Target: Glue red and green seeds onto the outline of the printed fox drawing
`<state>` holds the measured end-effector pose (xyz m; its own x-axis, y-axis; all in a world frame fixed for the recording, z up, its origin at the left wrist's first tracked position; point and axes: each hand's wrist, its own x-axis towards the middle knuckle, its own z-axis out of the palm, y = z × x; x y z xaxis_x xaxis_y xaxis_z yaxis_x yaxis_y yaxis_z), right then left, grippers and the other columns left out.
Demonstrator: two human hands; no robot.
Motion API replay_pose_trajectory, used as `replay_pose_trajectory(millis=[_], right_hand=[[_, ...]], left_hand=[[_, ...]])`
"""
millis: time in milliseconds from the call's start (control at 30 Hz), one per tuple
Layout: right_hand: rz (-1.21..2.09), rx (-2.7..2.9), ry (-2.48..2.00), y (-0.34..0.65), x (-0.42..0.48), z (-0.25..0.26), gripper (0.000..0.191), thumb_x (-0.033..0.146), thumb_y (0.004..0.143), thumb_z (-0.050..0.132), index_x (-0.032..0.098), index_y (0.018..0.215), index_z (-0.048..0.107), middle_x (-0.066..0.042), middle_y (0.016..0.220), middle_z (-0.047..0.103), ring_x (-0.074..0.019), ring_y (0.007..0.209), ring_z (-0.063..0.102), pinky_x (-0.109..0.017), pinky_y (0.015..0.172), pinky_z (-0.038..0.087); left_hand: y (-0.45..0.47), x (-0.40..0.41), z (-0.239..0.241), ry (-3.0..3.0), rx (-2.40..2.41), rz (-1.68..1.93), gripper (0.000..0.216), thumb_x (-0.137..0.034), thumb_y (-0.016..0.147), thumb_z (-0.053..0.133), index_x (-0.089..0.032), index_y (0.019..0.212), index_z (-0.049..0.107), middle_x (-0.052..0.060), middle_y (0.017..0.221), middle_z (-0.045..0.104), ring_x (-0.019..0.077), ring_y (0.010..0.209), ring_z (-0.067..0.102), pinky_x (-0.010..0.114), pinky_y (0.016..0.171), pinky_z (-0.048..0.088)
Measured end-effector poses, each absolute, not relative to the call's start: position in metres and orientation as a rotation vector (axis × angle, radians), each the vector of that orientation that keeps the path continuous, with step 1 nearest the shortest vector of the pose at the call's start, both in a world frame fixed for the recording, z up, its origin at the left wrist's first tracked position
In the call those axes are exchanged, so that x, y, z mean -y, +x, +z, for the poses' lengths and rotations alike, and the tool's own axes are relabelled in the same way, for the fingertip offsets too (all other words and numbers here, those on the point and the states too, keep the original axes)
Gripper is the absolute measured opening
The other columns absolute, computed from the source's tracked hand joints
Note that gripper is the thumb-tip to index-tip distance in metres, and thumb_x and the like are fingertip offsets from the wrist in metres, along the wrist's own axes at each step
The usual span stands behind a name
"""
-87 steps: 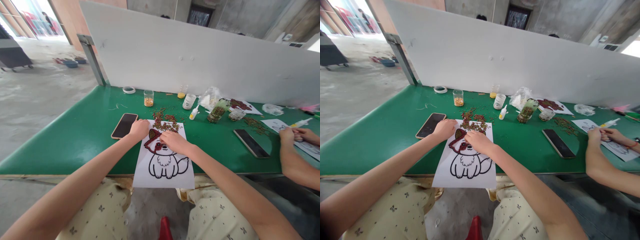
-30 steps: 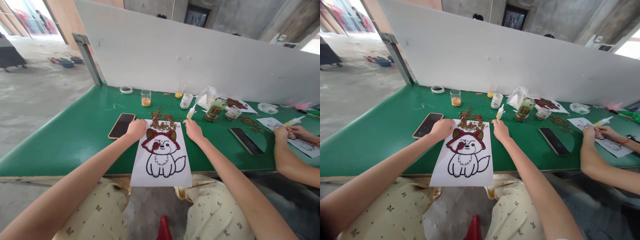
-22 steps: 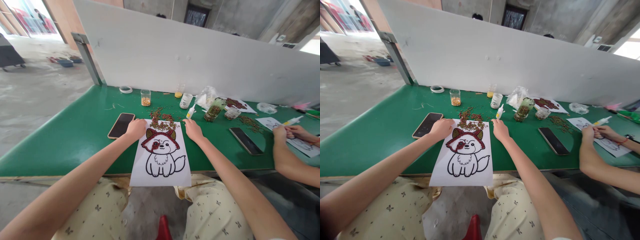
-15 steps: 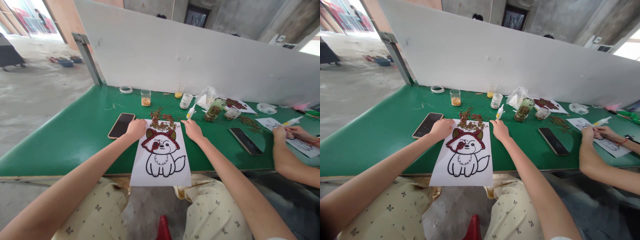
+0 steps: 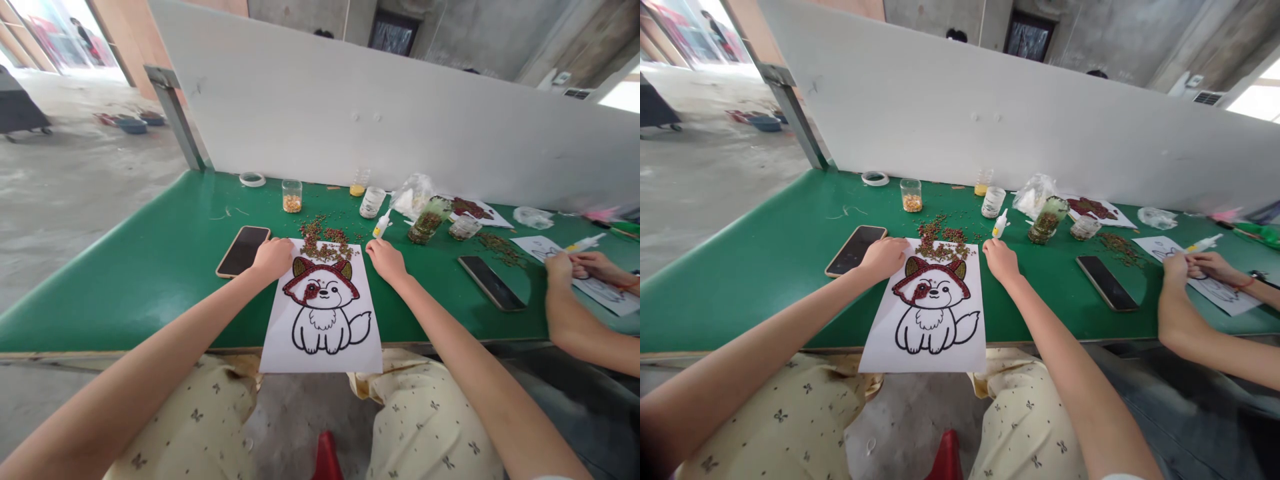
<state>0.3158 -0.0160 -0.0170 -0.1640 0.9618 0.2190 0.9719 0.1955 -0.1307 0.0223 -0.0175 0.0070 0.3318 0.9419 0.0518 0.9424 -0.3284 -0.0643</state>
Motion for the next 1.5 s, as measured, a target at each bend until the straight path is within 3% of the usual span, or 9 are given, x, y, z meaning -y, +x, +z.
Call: replay_pose_trajectory(millis=[200, 367, 467, 1100, 1500], right_hand=[[-0.013, 2.128, -1.835, 0.292, 0.025, 0.001, 0.019, 0.027, 0.095, 0.039, 0.018, 0.098, 0.055, -0.007, 0.103, 0.061, -0.0173, 0.088, 0.056, -0.025, 0.058, 0.033], [0.520, 2.416, -1.447, 0.258, 0.050, 0.022, 0.011, 0.028, 0.086, 0.054, 0.020, 0.082, 0.059, 0.000, 0.082, 0.064, -0.0106, 0.068, 0.054, -0.022, 0.058, 0.033], [0.675, 2.568, -1.355, 0.245, 0.061, 0.025, 0.006, 0.022, 0.083, 0.058, 0.019, 0.079, 0.061, 0.000, 0.077, 0.064, -0.0107, 0.067, 0.054, -0.022, 0.058, 0.032], [0.566, 2.469, -1.362, 0.229, 0.055, 0.007, 0.006, 0.022, 0.082, 0.063, 0.022, 0.081, 0.069, 0.000, 0.085, 0.065, -0.0125, 0.075, 0.055, -0.023, 0.061, 0.032], [0.394, 2.620, -1.347, 0.224, 0.059, 0.013, 0.010, 0.016, 0.087, 0.055, 0.020, 0.084, 0.064, -0.002, 0.092, 0.064, -0.0145, 0.084, 0.058, -0.023, 0.062, 0.032]], left_hand=[[0.022, 0.017, 0.005, -2.488, 1.760, -0.005, 0.033, -0.013, 0.080, 0.037, -0.013, 0.097, 0.065, 0.011, 0.104, 0.068, 0.0266, 0.100, 0.062, 0.036, 0.083, 0.047], [0.023, 0.017, 0.004, -2.478, 1.761, -0.006, 0.033, -0.013, 0.080, 0.037, -0.013, 0.097, 0.066, 0.012, 0.105, 0.068, 0.0261, 0.101, 0.061, 0.036, 0.084, 0.046], [0.023, 0.018, 0.006, -2.472, 1.771, -0.004, 0.032, -0.014, 0.081, 0.038, -0.013, 0.097, 0.066, 0.012, 0.104, 0.068, 0.0249, 0.100, 0.061, 0.034, 0.085, 0.046], [0.024, 0.018, 0.007, -2.502, 1.752, 0.024, 0.036, -0.011, 0.082, 0.037, -0.011, 0.107, 0.064, 0.012, 0.108, 0.067, 0.0241, 0.106, 0.059, 0.033, 0.090, 0.043], [0.024, 0.019, 0.007, -2.483, 1.743, 0.009, 0.033, -0.007, 0.080, 0.038, -0.011, 0.097, 0.066, 0.012, 0.105, 0.068, 0.0255, 0.100, 0.061, 0.034, 0.082, 0.046]])
